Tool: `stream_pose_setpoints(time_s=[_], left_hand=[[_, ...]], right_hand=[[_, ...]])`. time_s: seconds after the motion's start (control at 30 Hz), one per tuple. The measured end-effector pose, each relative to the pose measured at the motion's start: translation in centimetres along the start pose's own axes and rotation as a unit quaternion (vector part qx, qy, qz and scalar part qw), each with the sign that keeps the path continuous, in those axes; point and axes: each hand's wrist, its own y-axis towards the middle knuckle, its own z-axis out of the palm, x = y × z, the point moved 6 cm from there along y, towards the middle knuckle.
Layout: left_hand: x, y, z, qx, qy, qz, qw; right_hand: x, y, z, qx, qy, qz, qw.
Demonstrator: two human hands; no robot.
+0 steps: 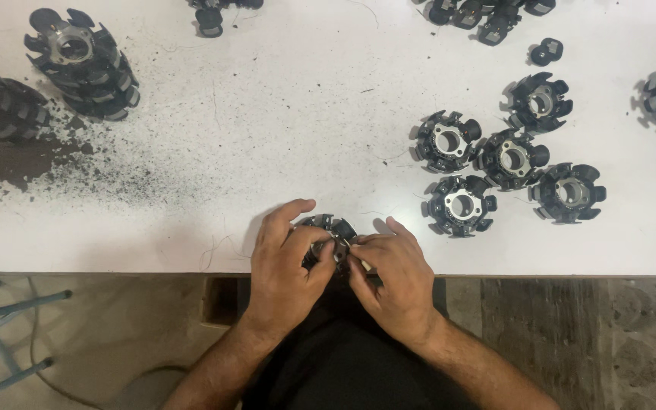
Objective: The person sits at a white workbench assembling omni wheels, pressing black rollers into the slots of wheel hubs one at a time and using a small hand tool to help seat them. Finished wheels are set aside on the table as more hubs and rollers are picked from piles.
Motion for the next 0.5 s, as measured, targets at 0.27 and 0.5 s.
stream_pose_setpoints(time_s=[0.27,0.5], left_hand=[[-1.0,0.2,0.0,0.05,0.031,0.055,0.997],[-0.2,0.4,1.1,0.028,0.014,0.007,0.999]], right_hand=[[0.0,0.6,-0.1,0.045,0.002,0.006,0.999],[-0.9,0.4,-0.8,0.013,0.067,0.029,0.997]])
